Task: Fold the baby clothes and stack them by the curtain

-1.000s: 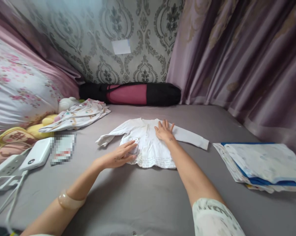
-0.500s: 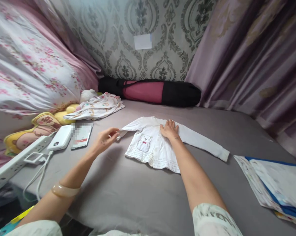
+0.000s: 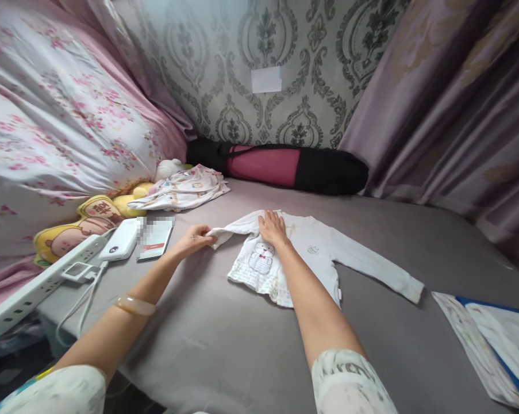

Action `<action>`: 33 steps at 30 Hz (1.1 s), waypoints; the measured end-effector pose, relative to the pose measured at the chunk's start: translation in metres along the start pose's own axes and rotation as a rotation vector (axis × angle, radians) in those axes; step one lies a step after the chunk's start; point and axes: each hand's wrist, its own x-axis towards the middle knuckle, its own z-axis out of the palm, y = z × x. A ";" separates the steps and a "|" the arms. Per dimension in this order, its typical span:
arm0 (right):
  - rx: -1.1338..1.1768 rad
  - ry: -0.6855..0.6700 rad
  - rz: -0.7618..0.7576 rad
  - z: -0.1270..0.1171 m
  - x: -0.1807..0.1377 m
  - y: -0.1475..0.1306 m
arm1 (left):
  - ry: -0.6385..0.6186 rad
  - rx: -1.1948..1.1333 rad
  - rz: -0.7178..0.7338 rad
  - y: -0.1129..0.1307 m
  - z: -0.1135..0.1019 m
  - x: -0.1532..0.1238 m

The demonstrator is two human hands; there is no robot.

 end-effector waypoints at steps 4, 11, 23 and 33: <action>-0.032 0.033 0.008 0.006 -0.003 0.000 | 0.467 0.433 0.306 0.005 -0.008 0.004; -0.174 0.085 -0.033 0.012 -0.011 -0.004 | 0.313 0.776 0.348 -0.023 -0.002 0.013; -0.186 0.082 -0.022 0.011 -0.010 -0.006 | 0.263 0.210 -0.385 -0.021 -0.013 0.033; -0.188 0.071 -0.014 0.012 -0.009 -0.006 | 0.312 0.098 -0.379 -0.018 0.004 0.036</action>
